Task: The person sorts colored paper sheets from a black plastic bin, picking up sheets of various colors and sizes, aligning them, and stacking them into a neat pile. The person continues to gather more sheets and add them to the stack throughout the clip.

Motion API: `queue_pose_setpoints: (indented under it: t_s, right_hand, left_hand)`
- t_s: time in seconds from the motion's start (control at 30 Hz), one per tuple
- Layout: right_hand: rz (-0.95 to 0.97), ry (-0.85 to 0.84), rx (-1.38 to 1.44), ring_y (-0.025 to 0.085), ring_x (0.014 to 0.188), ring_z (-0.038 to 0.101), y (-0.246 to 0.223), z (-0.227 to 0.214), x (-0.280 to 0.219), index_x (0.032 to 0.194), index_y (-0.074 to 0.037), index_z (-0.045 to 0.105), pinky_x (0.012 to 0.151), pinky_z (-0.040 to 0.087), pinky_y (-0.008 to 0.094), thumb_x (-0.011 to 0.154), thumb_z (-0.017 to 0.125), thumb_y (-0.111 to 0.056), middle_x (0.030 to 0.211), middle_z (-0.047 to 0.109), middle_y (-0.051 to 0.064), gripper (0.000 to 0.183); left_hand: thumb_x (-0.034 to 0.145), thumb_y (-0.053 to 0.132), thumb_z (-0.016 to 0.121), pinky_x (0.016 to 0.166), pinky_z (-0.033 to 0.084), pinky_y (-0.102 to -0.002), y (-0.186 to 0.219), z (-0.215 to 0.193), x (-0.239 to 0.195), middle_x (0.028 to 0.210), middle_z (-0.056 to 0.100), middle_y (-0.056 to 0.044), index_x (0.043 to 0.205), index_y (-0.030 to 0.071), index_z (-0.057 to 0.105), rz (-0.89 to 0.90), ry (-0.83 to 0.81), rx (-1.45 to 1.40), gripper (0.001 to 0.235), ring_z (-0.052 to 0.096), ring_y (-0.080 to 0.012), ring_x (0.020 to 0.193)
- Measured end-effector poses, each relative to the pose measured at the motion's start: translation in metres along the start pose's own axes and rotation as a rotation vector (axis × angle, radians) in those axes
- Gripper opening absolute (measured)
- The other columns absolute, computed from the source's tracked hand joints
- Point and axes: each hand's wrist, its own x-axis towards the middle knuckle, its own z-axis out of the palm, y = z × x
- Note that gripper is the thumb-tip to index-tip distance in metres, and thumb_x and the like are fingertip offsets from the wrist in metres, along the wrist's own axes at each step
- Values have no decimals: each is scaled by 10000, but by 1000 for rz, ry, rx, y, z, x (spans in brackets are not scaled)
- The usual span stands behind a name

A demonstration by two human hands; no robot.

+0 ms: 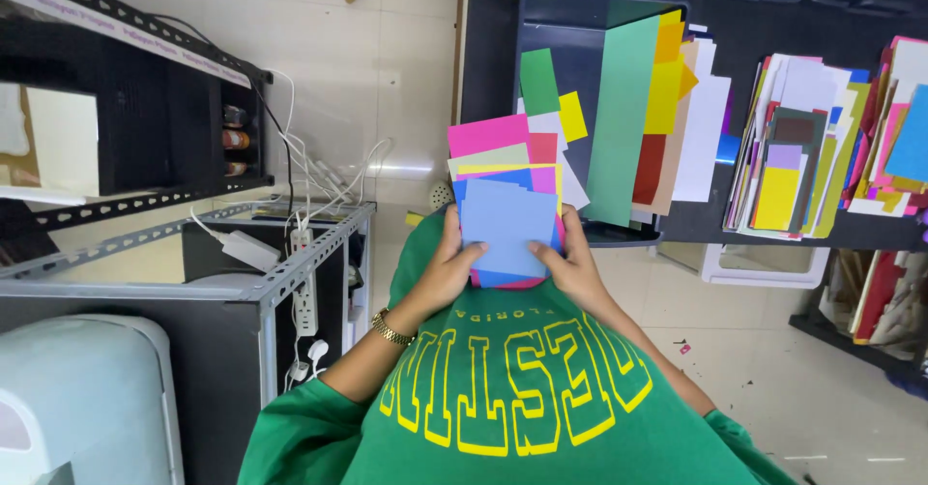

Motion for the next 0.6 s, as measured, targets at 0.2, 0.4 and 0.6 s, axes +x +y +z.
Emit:
queue_pose_setpoints:
  t_s: [0.2,0.4,0.6]
  right_hand:
    - [-140,50,-41,185,944,660,-28,6,6,1263,-53,531,866,551,372,901,687,69,970,677,106,413]
    - [-566,88,-103,295,958,726,11,18,46,1035,-7,605,874,536,406,896,683,97,972,741,176,190]
    - [-612,53,-148,325,925,726,43,12,60,957,-8,620,806,526,416,837,650,137,969,750,184,191]
  left_hand:
    - [921,-20,602,1169,304,-501,13,6,11,1439,492,-186,1526,12,305,146,35,187,675,407,-243,1386]
    - [898,14,615,868,536,-439,35,6,26,1017,720,-130,1168,55,575,567,257,516,275,698,-356,958]
    - [791,-152,570,973,475,-460,-14,-19,45,1124,652,-164,1160,48,401,722,172,392,453,643,-341,1065]
